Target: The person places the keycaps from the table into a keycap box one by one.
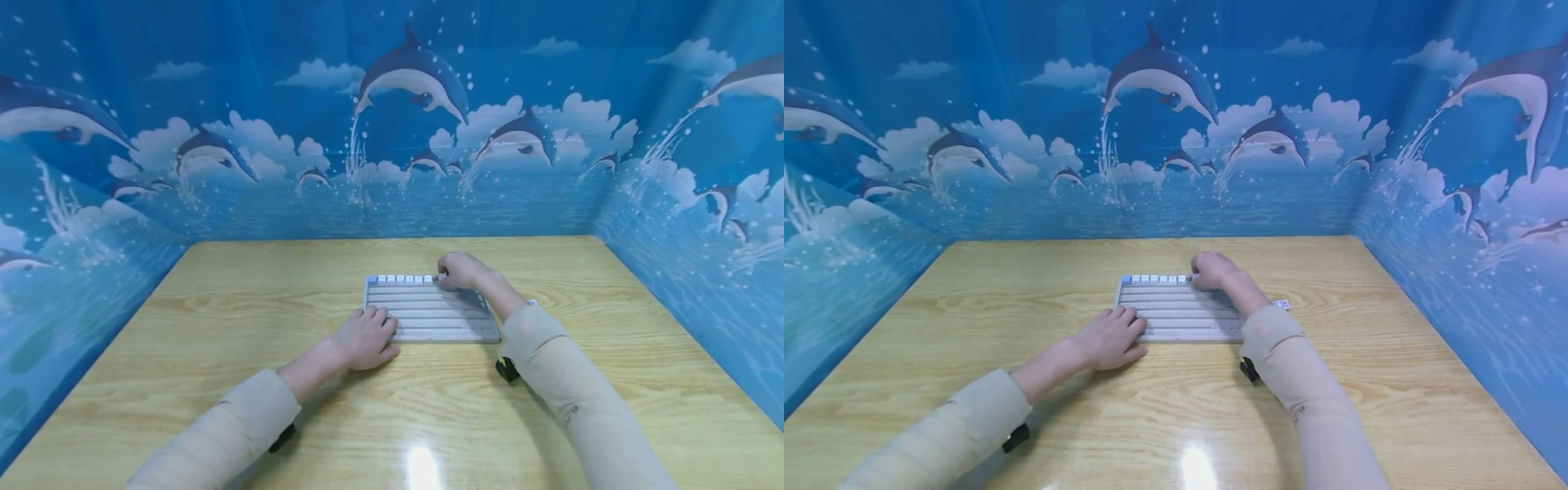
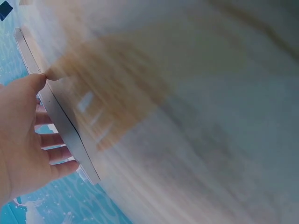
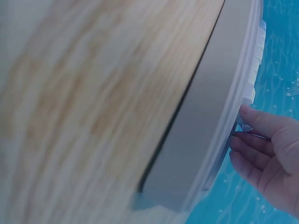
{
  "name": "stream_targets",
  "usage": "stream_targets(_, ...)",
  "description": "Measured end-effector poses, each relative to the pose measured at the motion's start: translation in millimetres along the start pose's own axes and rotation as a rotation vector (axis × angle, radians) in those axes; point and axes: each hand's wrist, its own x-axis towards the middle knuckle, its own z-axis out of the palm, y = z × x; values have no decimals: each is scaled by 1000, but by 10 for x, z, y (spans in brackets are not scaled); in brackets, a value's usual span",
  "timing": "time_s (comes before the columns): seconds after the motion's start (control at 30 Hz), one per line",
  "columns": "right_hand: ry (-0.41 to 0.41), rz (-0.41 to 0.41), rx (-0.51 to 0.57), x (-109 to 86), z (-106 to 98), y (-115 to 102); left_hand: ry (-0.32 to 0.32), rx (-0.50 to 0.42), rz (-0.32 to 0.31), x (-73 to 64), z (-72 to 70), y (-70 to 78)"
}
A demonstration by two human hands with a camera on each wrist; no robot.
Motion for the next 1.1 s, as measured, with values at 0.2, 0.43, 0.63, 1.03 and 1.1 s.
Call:
stream_targets(0.2, -11, 9, -46, 14, -12, -14, -1, 6, -1, 1, -14, 4)
stream_targets(0.43, -24, 2, -74, 26, -18, 8, -15, 7, -1, 13, -17, 8)
stream_targets(0.63, -40, -5, -30, 43, -21, 18, -7, 13, 2, 15, -12, 6)
stream_targets(1.03, -44, -85, -53, 35, -16, 32, -10, -1, 3, -10, -25, 1)
stream_targets(1.1, -38, -89, -59, 31, -10, 27, -15, 4, 3, -11, -23, 0)
